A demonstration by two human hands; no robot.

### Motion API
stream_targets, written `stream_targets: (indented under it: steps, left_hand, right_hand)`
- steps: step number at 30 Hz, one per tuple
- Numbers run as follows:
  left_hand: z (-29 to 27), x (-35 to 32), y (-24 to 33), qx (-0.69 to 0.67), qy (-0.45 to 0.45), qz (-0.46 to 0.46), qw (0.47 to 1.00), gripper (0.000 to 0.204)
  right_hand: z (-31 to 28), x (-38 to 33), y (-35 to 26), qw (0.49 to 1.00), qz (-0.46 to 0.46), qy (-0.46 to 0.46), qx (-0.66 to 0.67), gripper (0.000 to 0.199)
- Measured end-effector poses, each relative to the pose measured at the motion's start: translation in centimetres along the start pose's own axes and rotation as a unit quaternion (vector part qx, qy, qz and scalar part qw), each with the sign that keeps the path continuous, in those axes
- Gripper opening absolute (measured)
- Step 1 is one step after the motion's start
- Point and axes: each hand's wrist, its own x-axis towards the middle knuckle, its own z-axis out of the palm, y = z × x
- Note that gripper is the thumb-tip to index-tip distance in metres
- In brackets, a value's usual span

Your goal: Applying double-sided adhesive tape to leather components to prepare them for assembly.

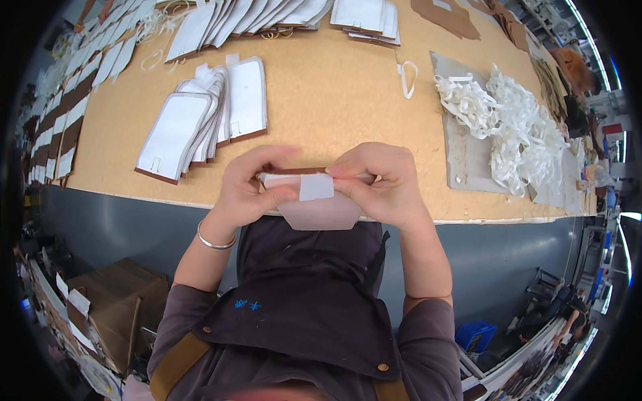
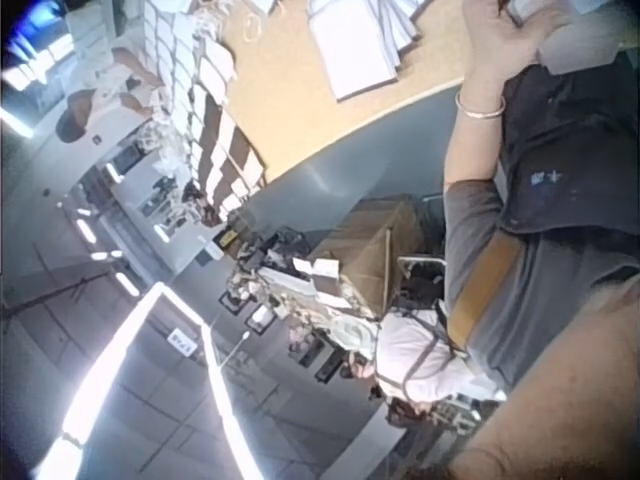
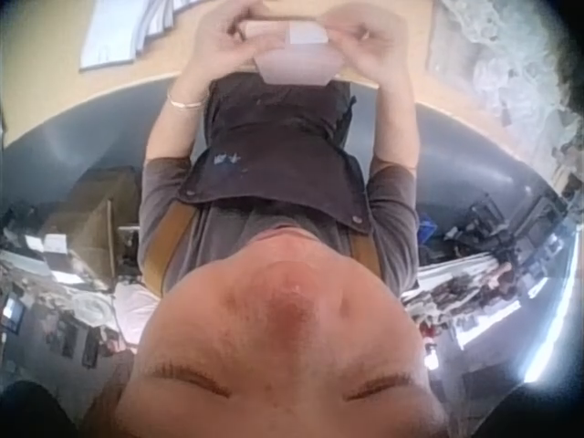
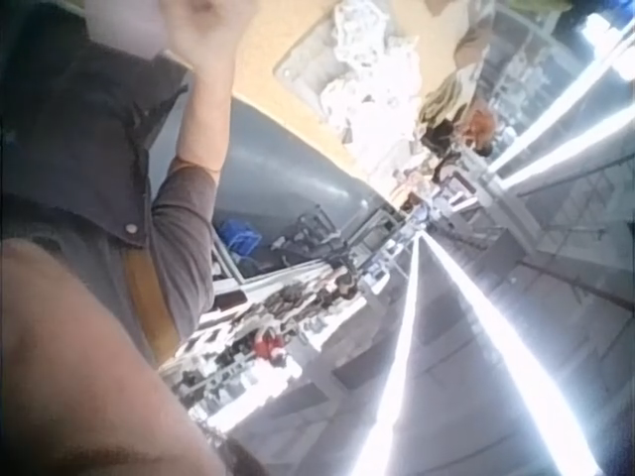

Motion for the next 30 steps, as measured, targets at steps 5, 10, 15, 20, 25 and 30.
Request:
stream_targets:
  steps: [5, 10, 15, 20, 25, 30]
  left_hand:
    - [0.7, -1.5, -1.8, -0.046, -0.002, -0.063, 0.997, 0.033]
    - [0.4, -0.8, -0.7, -0.148, 0.083, -0.07, 0.983, 0.029]
    - [0.4, -0.3, -1.3, -0.152, 0.023, -0.141, 0.978, 0.026]
    - [1.3, -0.9, -3.3, -0.153, 0.051, -0.174, 0.971, 0.024]
    - [0.9, -0.3, -2.9, -0.154, 0.036, -0.196, 0.968, 0.032]
    - [1.3, -0.2, -3.4, -0.183, 0.071, -0.197, 0.961, 0.03]
  right_hand:
    - [-0.7, -0.4, 1.2, 0.992, 0.038, 0.054, 0.105, 0.029]
    - [-0.3, -1.4, 2.4, 0.982, 0.129, -0.055, 0.129, 0.043]
    - [0.2, -2.9, 5.2, 0.949, 0.198, 0.026, 0.246, 0.043]
    - [1.4, -2.6, 5.5, 0.898, 0.253, 0.104, 0.344, 0.04]
    - [2.1, -3.6, 6.4, 0.912, 0.244, 0.103, 0.313, 0.037]
    - [2.4, -3.1, 5.8, 0.912, 0.257, 0.126, 0.292, 0.035]
